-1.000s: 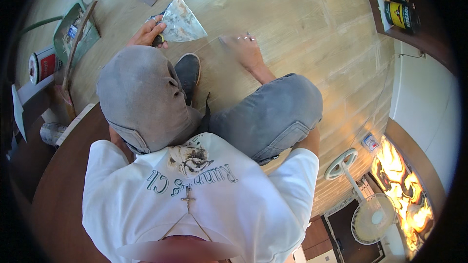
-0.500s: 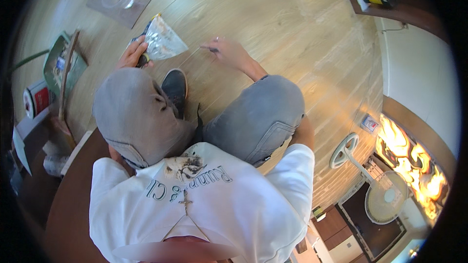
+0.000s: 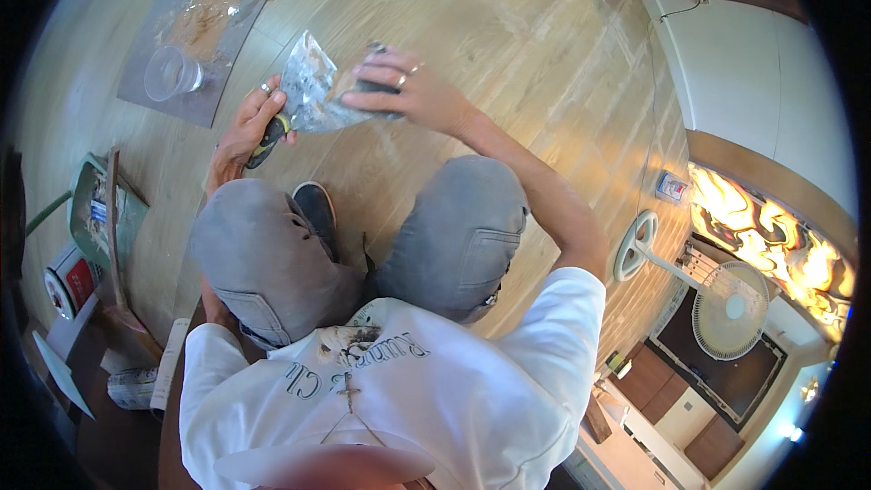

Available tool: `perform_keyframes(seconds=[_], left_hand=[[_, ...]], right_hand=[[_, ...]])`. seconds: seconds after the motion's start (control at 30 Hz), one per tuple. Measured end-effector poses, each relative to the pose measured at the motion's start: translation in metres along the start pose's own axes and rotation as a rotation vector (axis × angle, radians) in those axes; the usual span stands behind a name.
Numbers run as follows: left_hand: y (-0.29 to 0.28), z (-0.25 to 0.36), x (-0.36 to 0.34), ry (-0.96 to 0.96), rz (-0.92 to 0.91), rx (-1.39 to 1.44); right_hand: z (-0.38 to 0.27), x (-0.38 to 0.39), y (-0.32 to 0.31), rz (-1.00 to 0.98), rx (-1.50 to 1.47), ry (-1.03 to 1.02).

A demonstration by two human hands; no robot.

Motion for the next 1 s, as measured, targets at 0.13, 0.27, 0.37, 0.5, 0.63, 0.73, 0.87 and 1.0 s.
perform_keyframes(seconds=[0.13, 0.27, 0.37, 0.5, 0.63, 0.73, 0.87, 1.0], left_hand=[[-0.018, -0.001, -0.025, 0.057, 0.008, 0.046], [-0.042, 0.02, -0.034, 0.03, 0.026, 0.025], [-0.075, 0.03, -0.028, -0.016, 0.204, -0.022], [-0.101, 0.076, -0.027, 0.071, 0.226, -0.116], [-0.101, 0.137, -0.051, 0.196, 0.177, -0.257], [-0.091, 0.169, -0.067, 0.25, 0.246, -0.379], [-0.096, 0.196, -0.065, 0.237, 0.291, -0.35], [-0.115, 0.226, -0.036, 0.15, 0.609, -0.29]], right_hand=[[0.067, 0.034, 0.001, -0.167, 0.038, 0.348], [0.111, 0.042, -0.009, -0.029, -0.268, 0.927], [0.143, 0.045, -0.036, 0.169, -0.517, 1.206], [0.15, 0.036, -0.09, 0.275, -0.63, 1.226], [0.137, 0.06, -0.128, 0.358, -0.52, 1.261], [0.148, 0.091, -0.137, 0.365, -0.504, 1.361], [0.183, 0.071, -0.101, 0.476, -0.929, 1.374], [0.206, 0.007, -0.04, 0.377, -1.394, 1.317]])
Point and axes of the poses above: each hand's wrist, its own x-axis away from the middle knuckle, its own y-axis out of the palm, z = x × y, the point moved 4 cm from there along -x, towards the middle knuckle, and after that the axes turned 2 degrees about -z, right-handed, at the moved point
